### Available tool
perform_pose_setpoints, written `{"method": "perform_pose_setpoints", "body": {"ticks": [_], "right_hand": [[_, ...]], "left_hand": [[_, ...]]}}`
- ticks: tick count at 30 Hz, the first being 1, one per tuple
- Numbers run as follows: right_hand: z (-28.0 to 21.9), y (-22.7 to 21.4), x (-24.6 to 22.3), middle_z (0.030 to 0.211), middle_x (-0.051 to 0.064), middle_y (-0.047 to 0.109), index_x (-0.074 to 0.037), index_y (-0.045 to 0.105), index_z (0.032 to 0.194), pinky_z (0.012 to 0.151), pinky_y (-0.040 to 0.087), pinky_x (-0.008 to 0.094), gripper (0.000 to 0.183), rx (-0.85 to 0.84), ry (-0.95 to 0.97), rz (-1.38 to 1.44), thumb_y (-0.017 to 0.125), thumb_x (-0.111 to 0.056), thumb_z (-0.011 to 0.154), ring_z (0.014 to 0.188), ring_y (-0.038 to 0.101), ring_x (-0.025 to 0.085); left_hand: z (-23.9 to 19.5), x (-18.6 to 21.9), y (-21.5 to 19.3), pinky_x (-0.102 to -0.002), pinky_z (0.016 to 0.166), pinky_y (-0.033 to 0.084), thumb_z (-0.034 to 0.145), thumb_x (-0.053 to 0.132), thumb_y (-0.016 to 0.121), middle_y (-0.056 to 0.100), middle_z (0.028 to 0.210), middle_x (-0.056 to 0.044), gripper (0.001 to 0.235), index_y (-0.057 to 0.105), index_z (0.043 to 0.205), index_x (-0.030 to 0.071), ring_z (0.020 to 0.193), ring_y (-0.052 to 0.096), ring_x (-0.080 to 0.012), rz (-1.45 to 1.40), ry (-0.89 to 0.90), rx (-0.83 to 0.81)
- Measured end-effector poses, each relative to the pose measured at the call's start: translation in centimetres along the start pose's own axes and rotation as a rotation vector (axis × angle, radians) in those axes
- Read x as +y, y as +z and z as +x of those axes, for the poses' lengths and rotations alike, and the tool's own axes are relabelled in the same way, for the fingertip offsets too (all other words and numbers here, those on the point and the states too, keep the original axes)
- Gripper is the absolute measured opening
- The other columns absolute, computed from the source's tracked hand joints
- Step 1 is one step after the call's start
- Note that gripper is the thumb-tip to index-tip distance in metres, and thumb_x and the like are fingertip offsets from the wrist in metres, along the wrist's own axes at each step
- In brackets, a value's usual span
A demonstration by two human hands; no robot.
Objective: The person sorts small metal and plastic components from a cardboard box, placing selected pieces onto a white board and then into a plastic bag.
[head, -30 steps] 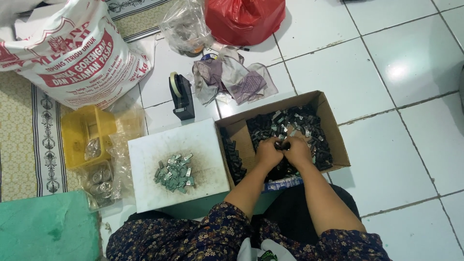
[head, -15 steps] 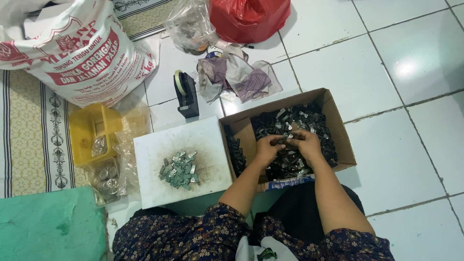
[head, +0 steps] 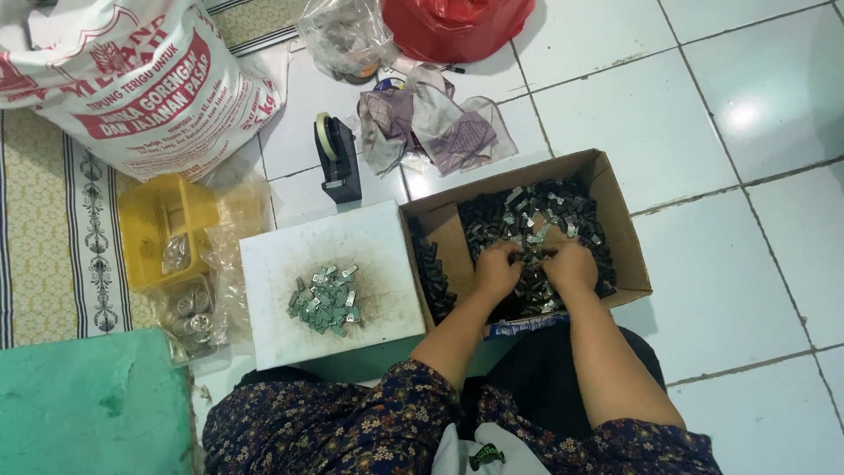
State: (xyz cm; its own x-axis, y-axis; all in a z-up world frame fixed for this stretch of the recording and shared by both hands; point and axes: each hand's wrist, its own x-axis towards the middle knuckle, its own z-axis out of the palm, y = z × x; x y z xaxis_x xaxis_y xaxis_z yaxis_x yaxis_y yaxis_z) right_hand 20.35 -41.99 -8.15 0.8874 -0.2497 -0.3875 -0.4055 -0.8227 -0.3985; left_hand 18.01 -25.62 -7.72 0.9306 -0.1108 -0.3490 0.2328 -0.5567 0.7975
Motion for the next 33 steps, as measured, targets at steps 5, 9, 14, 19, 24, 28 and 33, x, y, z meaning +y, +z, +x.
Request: {"method": "perform_pose_setpoints", "body": {"ticks": [5,9,14,19,24,28,33], "right_hand": [[-1.8,-1.3,-2.2,0.079,0.028,0.073,0.005,0.077,0.086,0.067,0.061,0.046,0.017,-0.005,-0.100,-0.043,0.076,-0.012,0.085,0.081,0.075,0.040],[-2.0,-1.4,-2.7,0.085,0.031,0.074,0.008,0.077,0.091,0.074,0.061,0.048,0.019,-0.041,-0.156,-0.099,0.075,-0.010,0.088,0.087,0.075,0.042],[-1.7,-0.7,-2.1,0.096,0.029,0.076,0.006,0.078,0.100,0.080,0.061,0.050,0.026,-0.082,-0.184,-0.096,0.080,-0.016,0.085,0.097,0.074,0.042],[-3.9,-2.5,-2.6,0.110,0.030,0.075,0.002,0.078,0.112,0.093,0.057,0.056,0.026,-0.047,-0.183,0.048,0.076,-0.009,0.089,0.109,0.069,0.048],[-4.9,-2.6,-2.1,0.108,0.021,0.076,-0.004,0.077,0.121,0.091,0.060,0.048,0.027,0.143,-0.183,-0.037,0.070,-0.010,0.096,0.104,0.072,0.038],[-5.6,-2.9,-3.8,0.106,0.028,0.075,0.004,0.076,0.112,0.091,0.061,0.049,0.023,0.069,-0.364,-0.241,0.067,-0.010,0.096,0.104,0.072,0.040],[-0.8,1.6,-1.6,0.090,0.013,0.073,-0.005,0.079,0.099,0.080,0.064,0.039,0.016,0.044,-0.540,-0.530,0.067,-0.013,0.091,0.090,0.075,0.029]], "left_hand": [[-0.5,0.1,0.6,-0.043,0.100,0.055,0.094,0.005,0.064,0.070,0.116,-0.021,0.026,0.071,0.119,0.004,0.117,0.065,-0.0346,-0.029,0.026,0.100],[-1.1,-0.1,1.0,-0.040,0.099,0.056,0.092,0.001,0.064,0.070,0.115,-0.020,0.029,0.072,0.120,0.003,0.117,0.066,-0.0330,-0.066,-0.050,0.158],[-2.8,-0.8,0.4,-0.041,0.094,0.057,0.093,0.002,0.065,0.069,0.114,-0.021,0.030,0.071,0.122,0.003,0.111,0.067,-0.0340,-0.190,-0.042,0.196],[-5.0,-1.2,-0.8,-0.040,0.084,0.061,0.088,0.003,0.070,0.072,0.108,-0.020,0.030,0.074,0.117,0.005,0.101,0.070,-0.0340,-0.207,-0.040,0.251],[-7.1,-1.7,-2.0,-0.042,0.082,0.061,0.087,0.001,0.070,0.071,0.108,-0.023,0.032,0.073,0.119,0.005,0.099,0.071,-0.0362,-0.220,-0.012,0.273],[-8.2,-0.5,-2.6,-0.043,0.081,0.061,0.089,0.000,0.067,0.070,0.107,-0.028,0.031,0.070,0.120,-0.002,0.100,0.071,-0.0381,-0.211,-0.023,0.256],[-7.6,-2.1,-1.5,-0.041,0.080,0.061,0.088,-0.001,0.067,0.071,0.107,-0.025,0.029,0.072,0.117,0.001,0.101,0.071,-0.0375,-0.231,0.003,0.241]]}}
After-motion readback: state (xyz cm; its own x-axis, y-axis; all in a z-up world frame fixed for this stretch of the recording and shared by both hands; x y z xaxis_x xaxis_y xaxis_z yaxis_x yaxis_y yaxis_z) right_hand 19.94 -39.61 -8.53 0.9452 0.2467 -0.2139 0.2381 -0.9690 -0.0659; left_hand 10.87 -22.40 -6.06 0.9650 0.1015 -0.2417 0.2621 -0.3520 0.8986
